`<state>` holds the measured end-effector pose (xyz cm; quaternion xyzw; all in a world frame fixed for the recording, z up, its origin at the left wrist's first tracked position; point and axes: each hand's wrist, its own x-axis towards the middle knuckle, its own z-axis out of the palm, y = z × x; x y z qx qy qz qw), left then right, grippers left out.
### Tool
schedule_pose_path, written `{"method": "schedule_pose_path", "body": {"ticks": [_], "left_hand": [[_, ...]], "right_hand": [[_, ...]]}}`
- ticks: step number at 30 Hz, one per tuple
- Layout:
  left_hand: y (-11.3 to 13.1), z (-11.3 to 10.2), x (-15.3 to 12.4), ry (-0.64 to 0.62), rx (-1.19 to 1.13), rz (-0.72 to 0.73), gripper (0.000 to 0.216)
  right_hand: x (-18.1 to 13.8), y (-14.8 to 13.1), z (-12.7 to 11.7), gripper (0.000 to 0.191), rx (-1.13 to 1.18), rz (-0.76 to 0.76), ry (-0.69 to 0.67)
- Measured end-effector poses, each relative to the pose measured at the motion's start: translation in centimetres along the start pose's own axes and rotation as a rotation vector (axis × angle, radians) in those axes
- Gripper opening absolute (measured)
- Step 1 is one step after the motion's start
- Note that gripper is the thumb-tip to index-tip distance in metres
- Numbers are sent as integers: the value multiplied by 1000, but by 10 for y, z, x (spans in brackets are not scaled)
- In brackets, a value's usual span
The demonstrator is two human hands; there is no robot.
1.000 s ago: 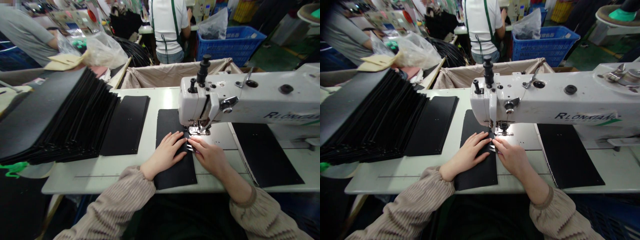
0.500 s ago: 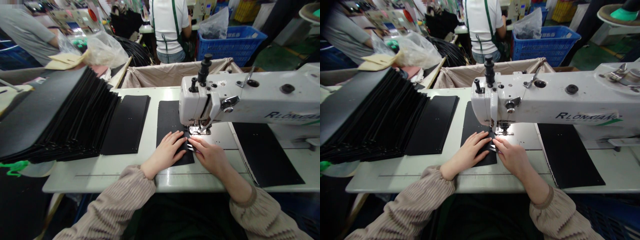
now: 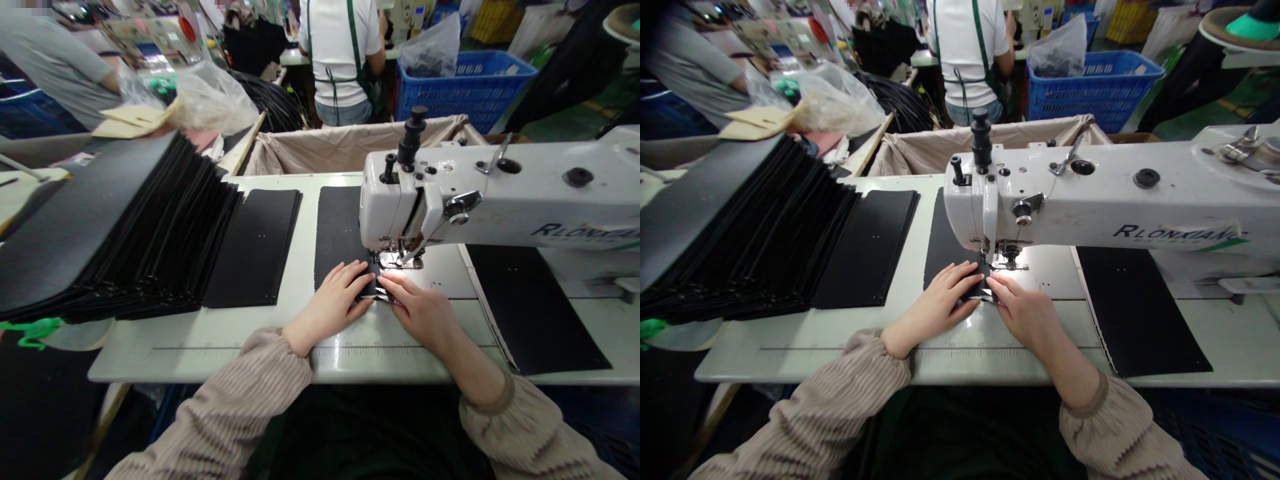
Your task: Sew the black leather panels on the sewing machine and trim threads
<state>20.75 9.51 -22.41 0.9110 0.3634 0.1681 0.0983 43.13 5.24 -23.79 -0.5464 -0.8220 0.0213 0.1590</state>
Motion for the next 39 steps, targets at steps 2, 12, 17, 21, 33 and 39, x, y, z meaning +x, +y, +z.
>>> {"method": "schedule_pose_path", "body": {"ticks": [2, 12, 17, 21, 33, 39], "left_hand": [[0, 0, 0, -1, 0, -4, 44], [-4, 2, 3, 20, -45, -31, 47], [-7, 4, 7, 21, -67, -50, 51], [-8, 5, 8, 21, -71, -54, 52], [-8, 7, 9, 19, -62, -60, 54], [-9, 7, 10, 34, -82, -51, 53]], "right_hand": [[0, 0, 0, 50, -4, 1, 4], [-1, 2, 2, 48, 18, -1, 8], [-1, 2, 2, 46, 16, 8, 9], [-1, 2, 1, 46, 22, 6, 7], [-1, 2, 4, 47, 25, -1, 24], [-1, 3, 5, 47, 30, -7, 46]]}}
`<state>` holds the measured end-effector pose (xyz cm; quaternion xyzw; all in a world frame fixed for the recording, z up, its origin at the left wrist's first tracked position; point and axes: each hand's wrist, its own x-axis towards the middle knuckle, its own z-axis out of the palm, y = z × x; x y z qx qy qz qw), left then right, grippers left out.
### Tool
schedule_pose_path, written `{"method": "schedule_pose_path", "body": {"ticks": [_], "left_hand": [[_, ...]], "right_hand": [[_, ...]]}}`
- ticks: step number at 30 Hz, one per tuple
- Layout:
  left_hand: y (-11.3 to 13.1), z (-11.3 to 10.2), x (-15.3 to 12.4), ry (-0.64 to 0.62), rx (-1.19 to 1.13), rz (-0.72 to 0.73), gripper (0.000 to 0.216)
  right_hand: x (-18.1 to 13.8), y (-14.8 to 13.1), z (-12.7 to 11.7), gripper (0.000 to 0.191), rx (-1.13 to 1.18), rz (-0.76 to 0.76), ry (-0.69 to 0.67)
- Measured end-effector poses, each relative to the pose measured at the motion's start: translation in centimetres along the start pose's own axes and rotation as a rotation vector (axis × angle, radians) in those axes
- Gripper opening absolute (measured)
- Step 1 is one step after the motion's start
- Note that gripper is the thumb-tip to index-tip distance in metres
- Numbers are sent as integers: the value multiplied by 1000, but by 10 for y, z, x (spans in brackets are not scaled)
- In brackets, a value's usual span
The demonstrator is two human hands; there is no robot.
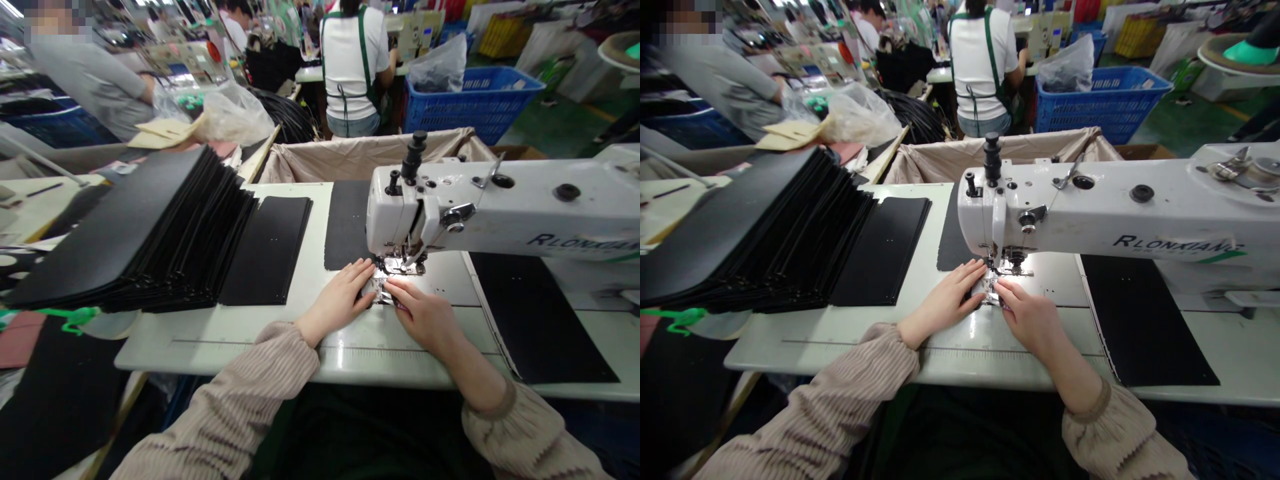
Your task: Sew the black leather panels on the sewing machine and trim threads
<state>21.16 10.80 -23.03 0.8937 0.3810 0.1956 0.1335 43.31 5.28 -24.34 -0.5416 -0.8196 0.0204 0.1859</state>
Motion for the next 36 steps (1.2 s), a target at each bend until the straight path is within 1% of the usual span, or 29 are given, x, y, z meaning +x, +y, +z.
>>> {"method": "schedule_pose_path", "body": {"ticks": [7, 11, 14, 18, 22, 25, 28, 30, 33, 36], "left_hand": [[0, 1, 1, 44, 18, -18, 53], [2, 0, 2, 72, 12, -11, 44], [2, -1, 3, 79, 5, 2, 42], [-1, 0, 4, 104, -9, -6, 42], [-7, 5, 4, 158, 2, -63, 42], [-8, 8, 7, 142, 88, -102, 44], [-2, 5, 8, 136, 196, -172, 41], [4, -1, 7, 175, 236, -260, 40], [14, -8, -3, 237, 277, -389, 50], [25, -8, -23, 273, 327, -417, 55]], "right_hand": [[0, 0, -2, 45, 60, 5, 7], [1, 4, -2, 37, 182, 57, 57], [3, 8, 0, 28, 264, 106, 104], [5, 9, 1, 23, 286, 156, 128], [6, 7, 2, 21, 234, 162, 122], [5, 6, 3, 19, 220, 182, 122], [3, 7, 3, 20, 252, 214, 142], [3, 9, 2, 21, 275, 231, 161], [2, 9, -2, 24, 328, 228, 186], [-1, 6, -7, 23, 388, 193, 186]]}}
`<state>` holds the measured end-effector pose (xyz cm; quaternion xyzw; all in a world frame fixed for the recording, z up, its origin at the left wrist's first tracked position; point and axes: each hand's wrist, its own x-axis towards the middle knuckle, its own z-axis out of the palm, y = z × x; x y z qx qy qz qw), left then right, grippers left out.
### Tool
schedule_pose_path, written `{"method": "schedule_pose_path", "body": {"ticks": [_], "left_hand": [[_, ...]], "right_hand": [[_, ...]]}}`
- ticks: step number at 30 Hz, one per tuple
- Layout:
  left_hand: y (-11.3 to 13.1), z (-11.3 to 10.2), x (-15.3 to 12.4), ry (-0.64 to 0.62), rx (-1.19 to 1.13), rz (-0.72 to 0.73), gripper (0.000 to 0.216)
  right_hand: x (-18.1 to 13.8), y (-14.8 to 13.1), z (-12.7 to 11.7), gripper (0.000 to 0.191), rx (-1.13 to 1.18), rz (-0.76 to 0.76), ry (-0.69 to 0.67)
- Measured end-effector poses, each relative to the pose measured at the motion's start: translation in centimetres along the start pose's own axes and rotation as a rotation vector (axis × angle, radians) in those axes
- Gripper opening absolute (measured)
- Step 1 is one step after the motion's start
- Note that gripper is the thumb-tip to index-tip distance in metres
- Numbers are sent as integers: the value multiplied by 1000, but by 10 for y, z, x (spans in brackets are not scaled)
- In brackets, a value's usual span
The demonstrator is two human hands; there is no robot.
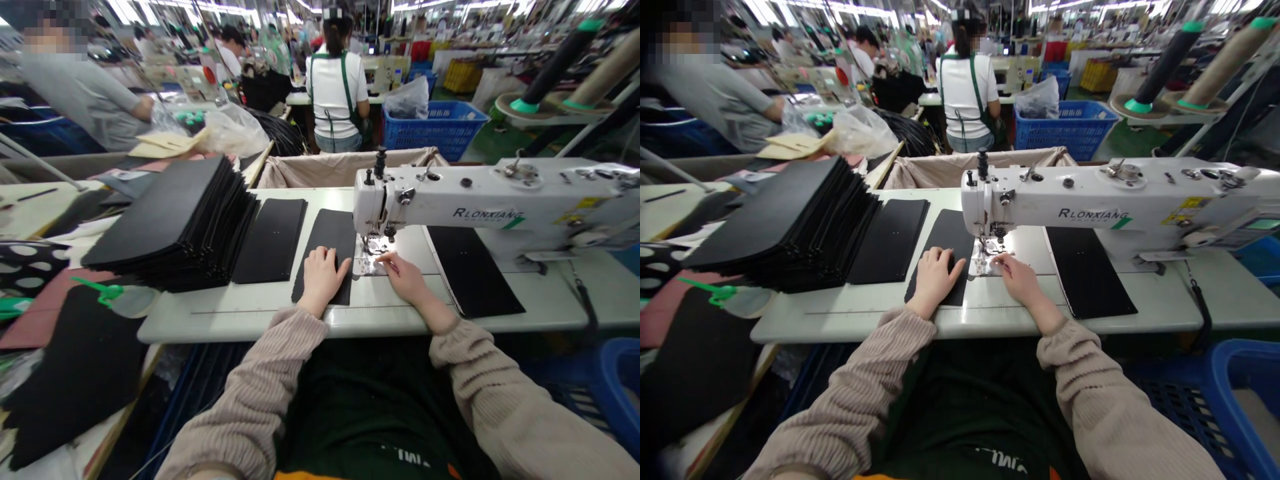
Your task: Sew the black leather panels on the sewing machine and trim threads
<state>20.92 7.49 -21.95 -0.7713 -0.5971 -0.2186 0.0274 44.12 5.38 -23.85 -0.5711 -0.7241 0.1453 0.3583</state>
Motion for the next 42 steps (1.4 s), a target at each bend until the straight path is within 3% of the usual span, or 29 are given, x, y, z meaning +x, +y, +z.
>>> {"method": "schedule_pose_path", "body": {"ticks": [6, 10, 13, 15, 19, 22, 25, 31, 34, 36, 42], "left_hand": [[1, -14, -77, -112, 138, 6, 85], [-2, -35, -119, -182, 164, 52, 72], [-15, -52, -136, -255, 114, 141, 60], [-26, -61, -142, -328, 51, 221, 64], [-37, -65, -141, -420, -36, 323, 76], [-25, -54, -129, -352, -58, 331, 67], [6, -37, -113, -277, -121, 345, 64], [94, 0, -91, -260, -284, 486, 62], [121, 15, -87, -246, -264, 516, 31], [127, 21, -86, -238, -255, 527, 12], [124, 22, -88, -214, -387, 500, 14]], "right_hand": [[-20, -4, -18, 31, 154, 44, 64], [-47, -3, -34, 30, 212, 96, 37], [-72, -4, -45, 31, 219, 173, -20], [-90, -5, -52, 32, 201, 232, -46], [-127, -6, -64, 33, 162, 318, -56], [-149, -7, -67, 35, 127, 364, -51], [-164, -10, -66, 33, 34, 425, -77], [-180, -10, -62, 31, -145, 472, -91], [-182, -9, -65, 29, -226, 467, -84], [-183, -9, -66, 27, -261, 450, -102], [-181, -14, -65, 24, -276, 376, -147]]}}
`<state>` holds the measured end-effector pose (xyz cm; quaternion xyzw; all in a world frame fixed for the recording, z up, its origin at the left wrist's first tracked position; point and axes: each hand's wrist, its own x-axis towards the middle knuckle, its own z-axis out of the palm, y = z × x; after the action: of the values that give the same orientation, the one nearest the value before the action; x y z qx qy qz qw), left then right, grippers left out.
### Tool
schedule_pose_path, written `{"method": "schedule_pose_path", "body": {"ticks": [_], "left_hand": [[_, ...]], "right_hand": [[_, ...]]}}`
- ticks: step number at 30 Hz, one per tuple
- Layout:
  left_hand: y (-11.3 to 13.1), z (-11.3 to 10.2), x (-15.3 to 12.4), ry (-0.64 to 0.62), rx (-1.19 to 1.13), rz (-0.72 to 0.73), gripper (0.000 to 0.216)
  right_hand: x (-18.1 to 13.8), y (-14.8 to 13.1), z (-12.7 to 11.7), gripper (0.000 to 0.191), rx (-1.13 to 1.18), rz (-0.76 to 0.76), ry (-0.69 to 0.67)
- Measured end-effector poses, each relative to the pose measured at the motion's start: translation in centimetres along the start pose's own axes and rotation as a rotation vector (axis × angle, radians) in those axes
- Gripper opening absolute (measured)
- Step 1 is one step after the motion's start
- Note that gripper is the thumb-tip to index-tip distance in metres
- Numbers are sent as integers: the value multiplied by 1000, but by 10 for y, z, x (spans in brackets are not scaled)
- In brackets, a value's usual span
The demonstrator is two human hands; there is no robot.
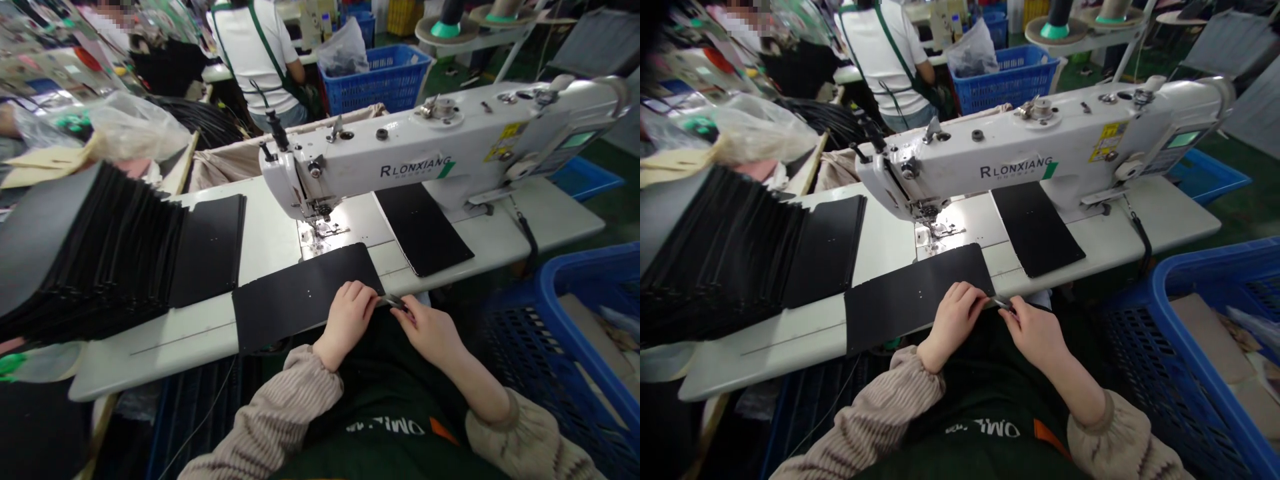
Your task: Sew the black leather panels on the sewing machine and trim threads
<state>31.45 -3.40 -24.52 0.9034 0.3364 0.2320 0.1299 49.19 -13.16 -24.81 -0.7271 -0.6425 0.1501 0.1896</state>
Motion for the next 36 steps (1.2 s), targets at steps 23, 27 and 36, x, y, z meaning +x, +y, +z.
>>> {"method": "schedule_pose_path", "body": {"ticks": [23, 27, 36], "left_hand": [[-83, -103, -98, -159, 137, -129, 61], [-117, -151, -145, -175, -57, -313, 40], [-87, -187, -135, 525, -865, -872, 32]], "right_hand": [[39, -7, -6, 43, 33, -245, 65], [54, -9, -7, 33, 192, -366, -36], [66, -33, -46, 28, 673, -60, 113]]}}
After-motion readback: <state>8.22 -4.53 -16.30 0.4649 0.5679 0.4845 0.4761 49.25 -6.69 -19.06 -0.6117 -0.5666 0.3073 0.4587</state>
